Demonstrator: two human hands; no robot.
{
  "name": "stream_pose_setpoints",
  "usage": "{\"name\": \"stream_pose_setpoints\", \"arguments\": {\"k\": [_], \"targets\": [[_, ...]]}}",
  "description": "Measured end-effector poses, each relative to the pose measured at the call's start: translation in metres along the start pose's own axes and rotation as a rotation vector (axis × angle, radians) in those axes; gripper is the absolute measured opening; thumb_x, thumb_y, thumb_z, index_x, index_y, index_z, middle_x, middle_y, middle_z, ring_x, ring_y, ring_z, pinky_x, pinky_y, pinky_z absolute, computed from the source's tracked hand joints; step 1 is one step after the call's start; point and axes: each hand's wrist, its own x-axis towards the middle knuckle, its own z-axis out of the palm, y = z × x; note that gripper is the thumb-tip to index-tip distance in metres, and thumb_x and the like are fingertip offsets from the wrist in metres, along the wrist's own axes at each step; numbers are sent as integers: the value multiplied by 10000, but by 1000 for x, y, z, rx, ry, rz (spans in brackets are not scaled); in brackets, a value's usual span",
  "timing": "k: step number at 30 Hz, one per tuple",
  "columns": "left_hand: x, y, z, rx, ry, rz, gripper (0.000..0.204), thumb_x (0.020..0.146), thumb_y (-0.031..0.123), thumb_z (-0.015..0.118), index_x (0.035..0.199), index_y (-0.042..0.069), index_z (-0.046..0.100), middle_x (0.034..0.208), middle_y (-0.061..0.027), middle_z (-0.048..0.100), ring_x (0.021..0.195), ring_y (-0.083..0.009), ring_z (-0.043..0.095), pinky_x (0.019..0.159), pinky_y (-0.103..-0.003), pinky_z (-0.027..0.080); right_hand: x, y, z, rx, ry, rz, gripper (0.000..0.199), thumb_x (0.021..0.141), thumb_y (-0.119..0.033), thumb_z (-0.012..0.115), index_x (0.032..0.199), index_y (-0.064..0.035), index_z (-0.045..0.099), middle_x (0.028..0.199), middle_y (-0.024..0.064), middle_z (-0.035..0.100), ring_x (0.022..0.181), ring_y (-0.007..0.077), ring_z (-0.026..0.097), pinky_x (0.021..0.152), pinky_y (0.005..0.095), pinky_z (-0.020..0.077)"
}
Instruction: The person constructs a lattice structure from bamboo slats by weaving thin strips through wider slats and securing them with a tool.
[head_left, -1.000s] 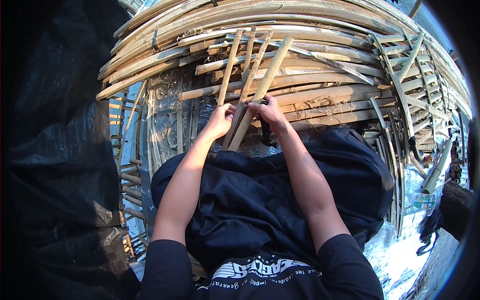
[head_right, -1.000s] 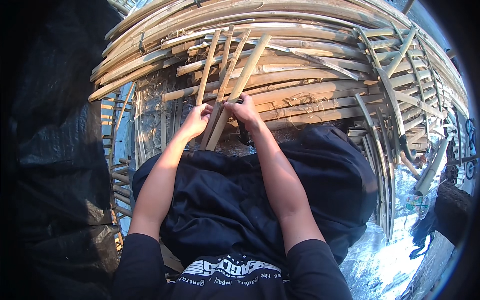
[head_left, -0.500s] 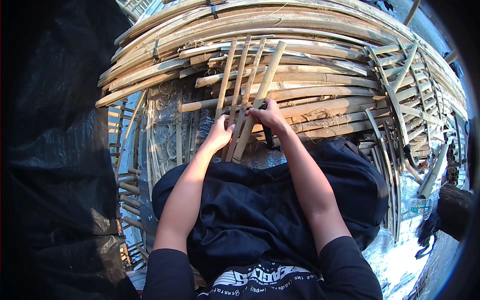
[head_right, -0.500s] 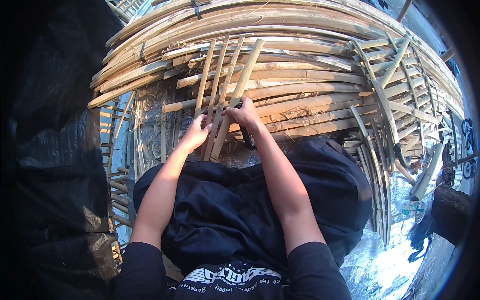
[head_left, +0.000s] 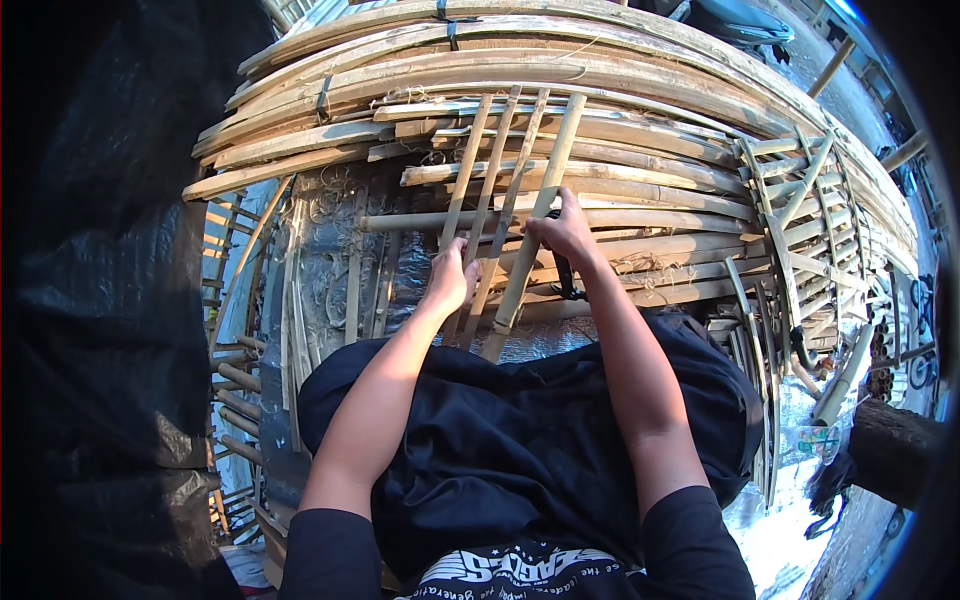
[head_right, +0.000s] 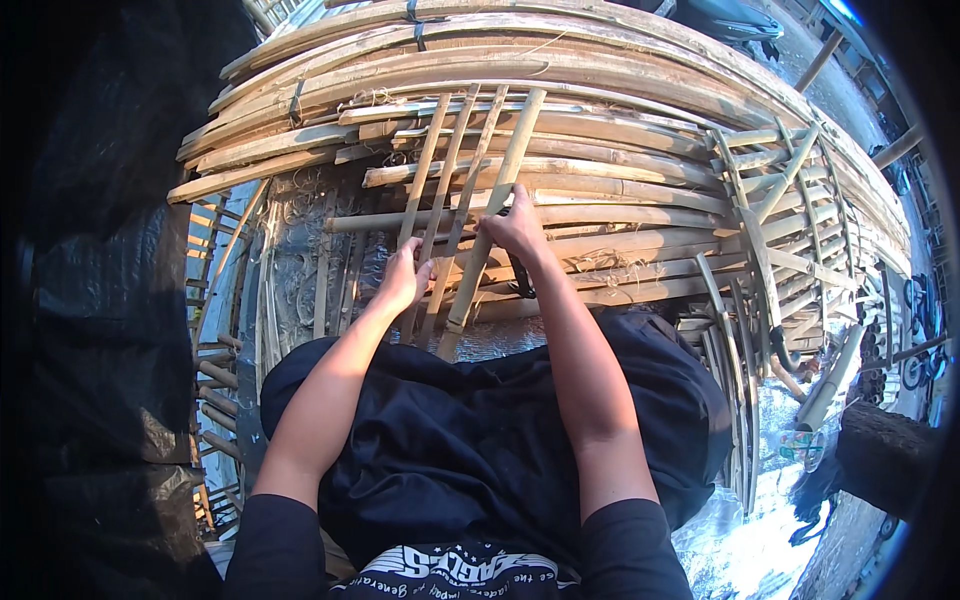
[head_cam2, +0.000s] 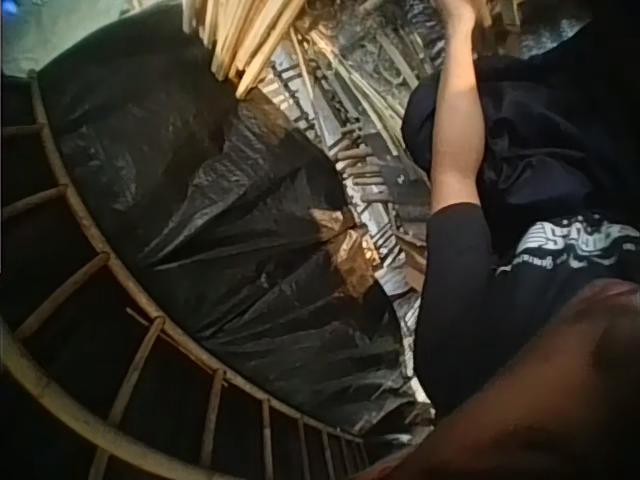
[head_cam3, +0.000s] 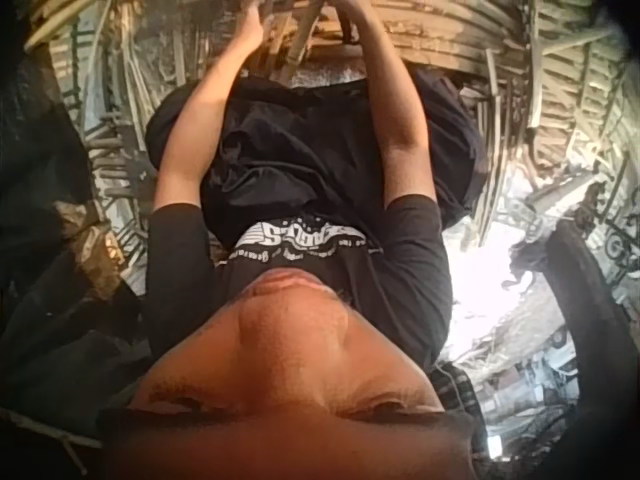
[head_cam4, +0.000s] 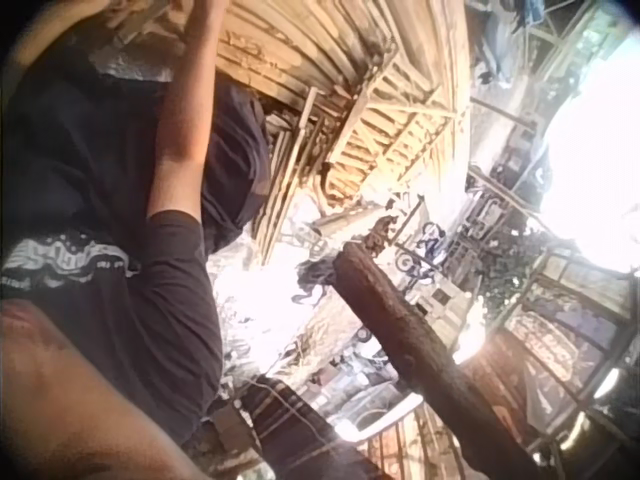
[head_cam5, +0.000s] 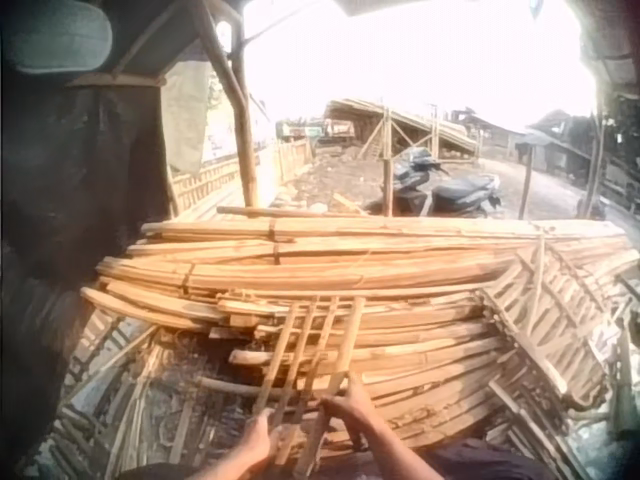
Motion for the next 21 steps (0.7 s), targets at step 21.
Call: {"name": "stream_pose_setpoints", "arguments": {"k": [21], "targets": [[-13, 31, -15, 499, 358, 289, 441, 813, 86, 717, 1205, -4, 536, 1026, -181, 595, 938, -373, 596, 804, -456, 507, 9, 27, -9, -476, 144, -149, 985, 747, -149, 675, 1538, 59, 126, 1194, 330, 617, 1119, 424, 617, 964, 422, 503]]}}
